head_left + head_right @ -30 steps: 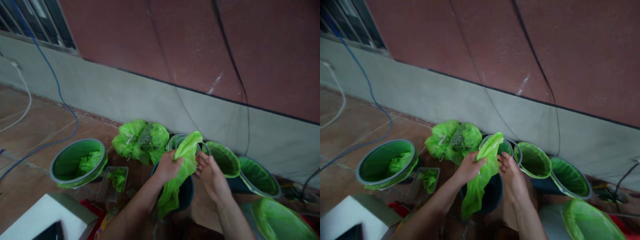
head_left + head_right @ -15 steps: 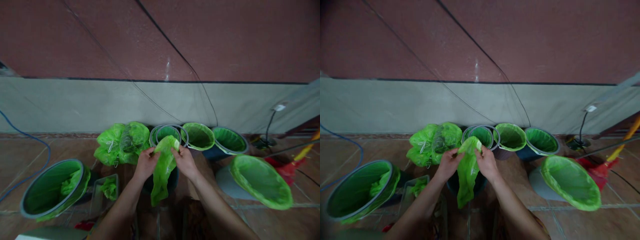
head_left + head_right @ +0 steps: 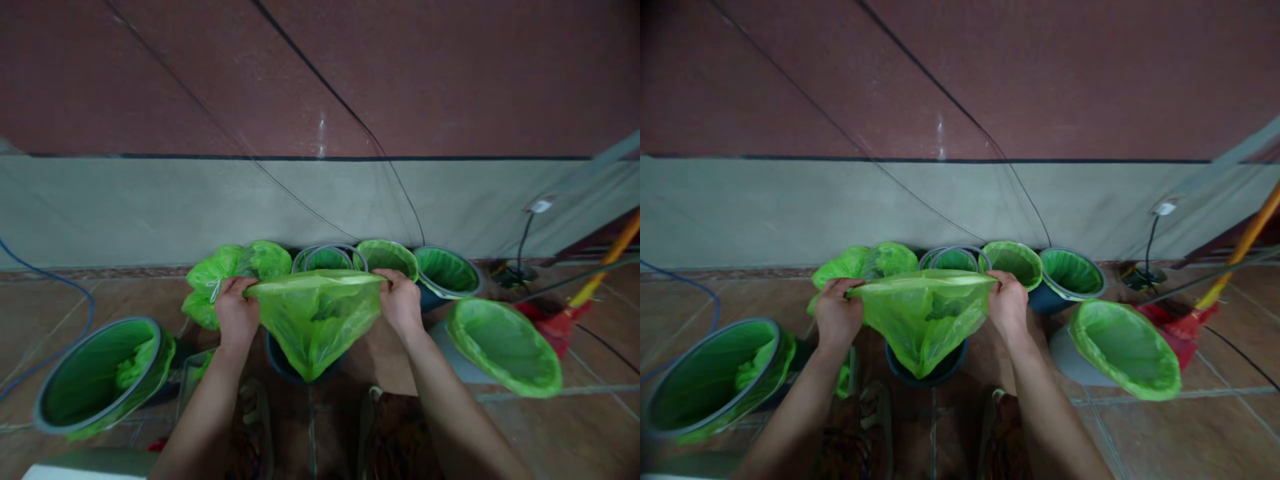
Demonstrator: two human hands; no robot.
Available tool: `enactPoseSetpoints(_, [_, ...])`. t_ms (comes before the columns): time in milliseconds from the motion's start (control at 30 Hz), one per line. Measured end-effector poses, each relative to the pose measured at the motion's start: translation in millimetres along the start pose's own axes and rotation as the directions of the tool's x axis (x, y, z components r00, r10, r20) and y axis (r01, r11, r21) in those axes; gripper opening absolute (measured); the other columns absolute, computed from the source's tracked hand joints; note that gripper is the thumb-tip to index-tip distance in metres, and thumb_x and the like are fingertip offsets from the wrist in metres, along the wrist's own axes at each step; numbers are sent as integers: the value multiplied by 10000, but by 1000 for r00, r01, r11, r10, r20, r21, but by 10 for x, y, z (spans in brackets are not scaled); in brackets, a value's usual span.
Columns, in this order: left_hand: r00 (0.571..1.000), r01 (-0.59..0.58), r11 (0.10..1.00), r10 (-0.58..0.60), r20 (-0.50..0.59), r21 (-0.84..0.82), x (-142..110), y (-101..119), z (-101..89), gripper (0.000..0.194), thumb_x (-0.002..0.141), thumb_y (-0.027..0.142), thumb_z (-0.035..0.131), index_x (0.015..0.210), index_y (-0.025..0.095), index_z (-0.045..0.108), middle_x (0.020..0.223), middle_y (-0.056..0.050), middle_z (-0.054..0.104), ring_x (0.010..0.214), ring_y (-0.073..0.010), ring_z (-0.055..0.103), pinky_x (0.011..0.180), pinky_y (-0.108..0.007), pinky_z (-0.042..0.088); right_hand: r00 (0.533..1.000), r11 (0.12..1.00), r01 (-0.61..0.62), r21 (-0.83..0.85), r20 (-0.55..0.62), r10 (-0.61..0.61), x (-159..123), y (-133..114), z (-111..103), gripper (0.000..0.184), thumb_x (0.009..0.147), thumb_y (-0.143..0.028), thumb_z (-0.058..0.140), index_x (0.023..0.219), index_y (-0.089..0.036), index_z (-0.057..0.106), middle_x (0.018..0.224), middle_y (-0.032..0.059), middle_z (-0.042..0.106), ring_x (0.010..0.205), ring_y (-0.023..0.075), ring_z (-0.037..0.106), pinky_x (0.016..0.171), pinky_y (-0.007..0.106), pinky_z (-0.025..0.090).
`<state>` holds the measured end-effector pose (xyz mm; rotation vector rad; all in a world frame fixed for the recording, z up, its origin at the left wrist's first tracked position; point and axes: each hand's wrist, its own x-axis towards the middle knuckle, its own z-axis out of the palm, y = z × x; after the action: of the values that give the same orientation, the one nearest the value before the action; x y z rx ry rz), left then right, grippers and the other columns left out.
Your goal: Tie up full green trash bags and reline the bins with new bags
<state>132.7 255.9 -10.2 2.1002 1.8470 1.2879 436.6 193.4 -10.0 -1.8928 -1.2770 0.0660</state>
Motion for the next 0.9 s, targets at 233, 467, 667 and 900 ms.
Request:
enactPoseSetpoints(233, [998,53,992,-50,-31,115,79,-178,-121,437,633,65,469,968,153,737,953,-105,703,916,-270,668,905,-410,533,993,989,-121,81,1,121,69,69,-44,403,778,-203,434,978,-141,779,1002,118,767,930,259,708,890,386,529])
enactPoseSetpoints(467, [941,-63,966,-27,338,251,-176,11,107,655,696,250,726,1333,187,591,1456,-193,495,1249,-411,530,993,-567,466,993,952,-116,283,29,112,-4,-72,82,380,789,-282,471,974,-152,776,961,96,771,859,248,702,841,387,536])
enactPoseSetpoints(667, [904,-245,962,181,386,122,-398,400,326,391,830,240,658,1221,240,666,1379,-117,588,1193,-302,600,1030,-494,465,995,872,-85,482,89,47,-120,-228,245,309,810,-347,553,935,-164,767,935,86,763,789,210,680,718,320,528])
enactPoseSetpoints(900, [966,-213,977,206,158,29,-313,328,366,329,883,160,557,1187,215,670,1280,-90,650,1076,-222,668,957,-359,540,993,832,-116,542,85,83,-106,-218,244,286,781,-341,594,921,-163,770,819,56,748,687,174,637,607,271,484])
